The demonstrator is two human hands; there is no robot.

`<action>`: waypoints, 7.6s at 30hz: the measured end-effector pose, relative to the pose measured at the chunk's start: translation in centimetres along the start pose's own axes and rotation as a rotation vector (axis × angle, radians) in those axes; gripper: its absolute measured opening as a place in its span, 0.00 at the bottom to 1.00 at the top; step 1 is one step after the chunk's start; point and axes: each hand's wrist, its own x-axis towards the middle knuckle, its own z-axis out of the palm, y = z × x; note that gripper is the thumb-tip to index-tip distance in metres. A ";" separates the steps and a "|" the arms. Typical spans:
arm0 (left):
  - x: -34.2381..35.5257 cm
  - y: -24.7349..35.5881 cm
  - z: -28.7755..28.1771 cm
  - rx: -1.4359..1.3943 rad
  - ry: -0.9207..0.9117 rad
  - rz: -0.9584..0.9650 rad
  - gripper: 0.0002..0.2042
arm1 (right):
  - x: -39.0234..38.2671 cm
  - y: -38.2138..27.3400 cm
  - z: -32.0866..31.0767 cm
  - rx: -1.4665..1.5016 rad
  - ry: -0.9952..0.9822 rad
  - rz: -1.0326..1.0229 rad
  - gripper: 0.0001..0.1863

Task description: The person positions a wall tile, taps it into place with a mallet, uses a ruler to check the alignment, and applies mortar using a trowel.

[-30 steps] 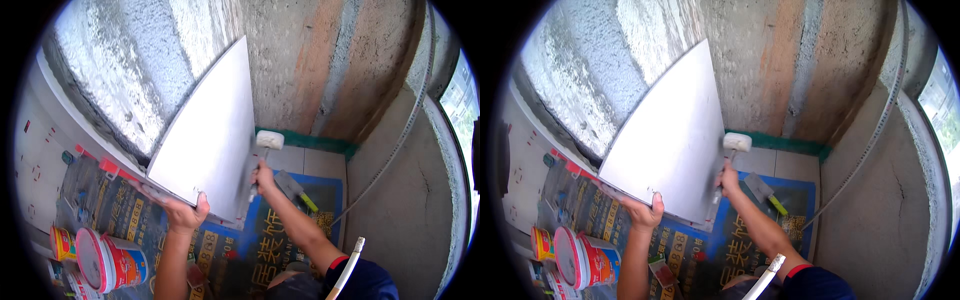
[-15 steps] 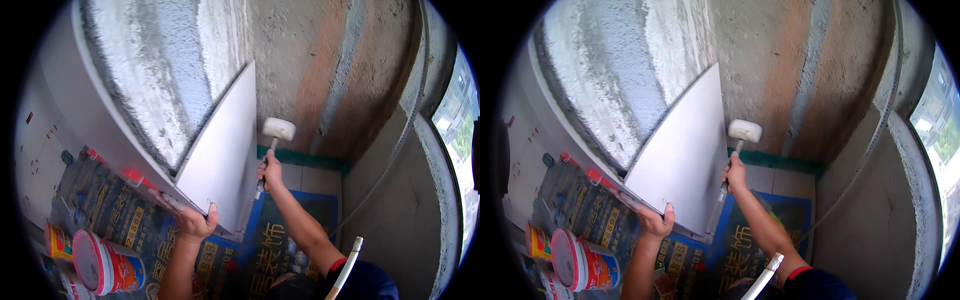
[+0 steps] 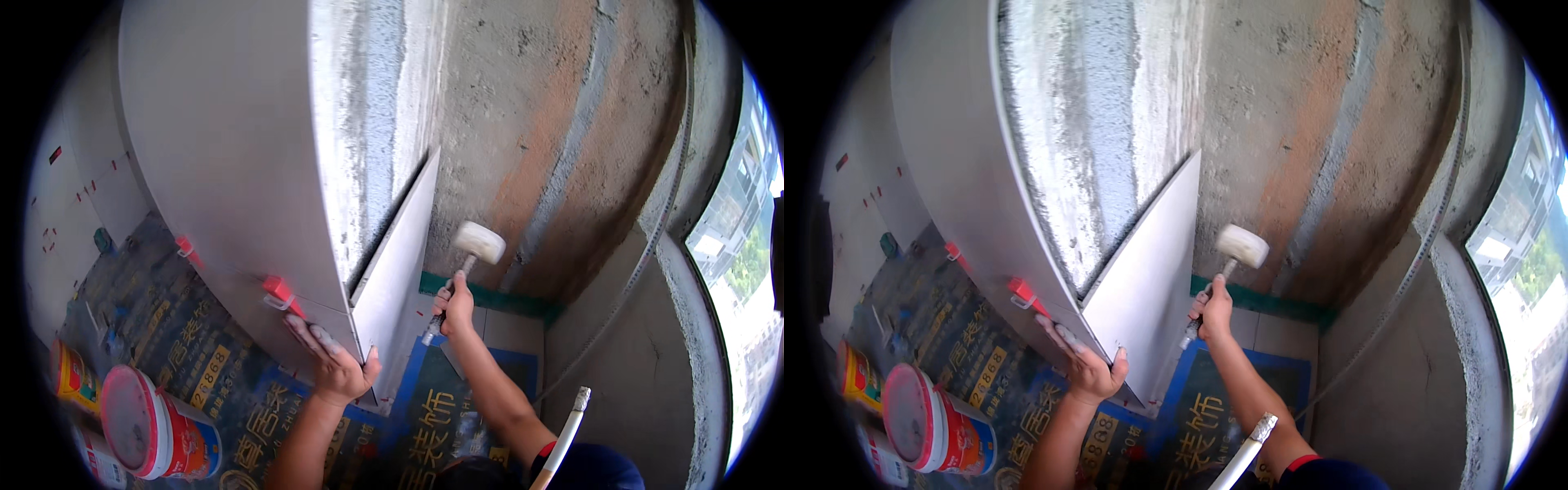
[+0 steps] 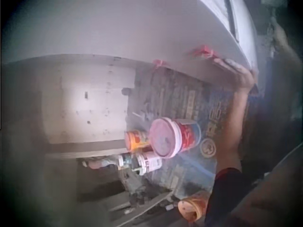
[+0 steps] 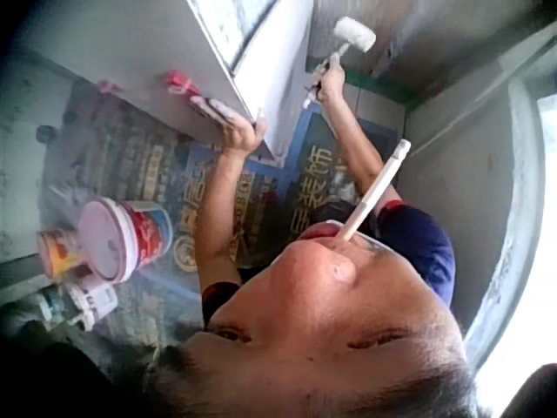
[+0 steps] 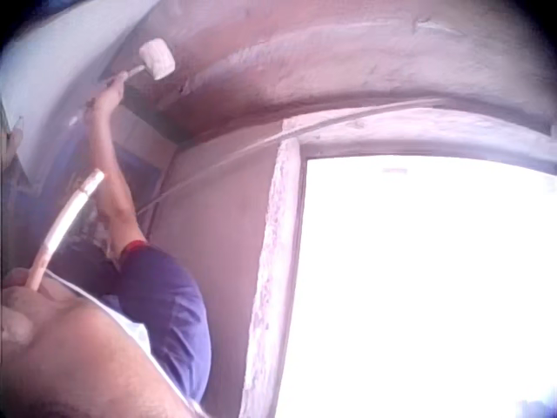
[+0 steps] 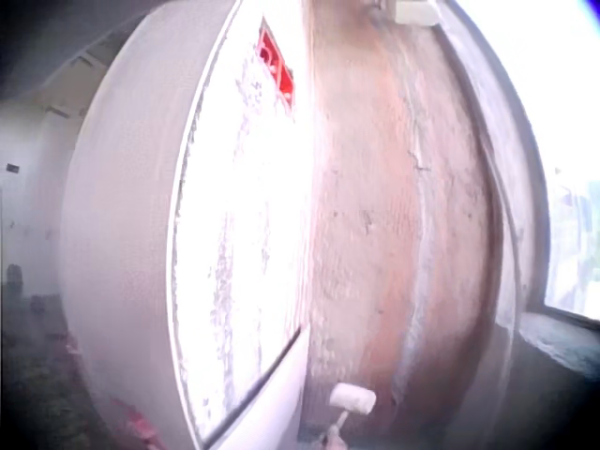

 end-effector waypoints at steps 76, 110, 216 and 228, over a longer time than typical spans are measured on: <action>1.4 -0.8 -0.8 0.151 -0.123 0.353 0.52 | -15.1 13.0 -10.1 -0.101 0.118 0.672 0.23; 1.2 0.7 -0.8 0.058 -0.056 0.142 0.48 | -13.1 5.6 -5.9 -0.548 -0.407 0.009 0.25; -27.1 9.2 11.8 0.084 -1.028 -0.501 0.36 | -2.7 6.9 -20.4 -1.267 -0.296 0.256 0.21; -17.0 8.7 10.9 0.046 -1.026 -0.316 0.22 | 0.5 7.6 -18.3 -1.298 -0.077 0.122 0.22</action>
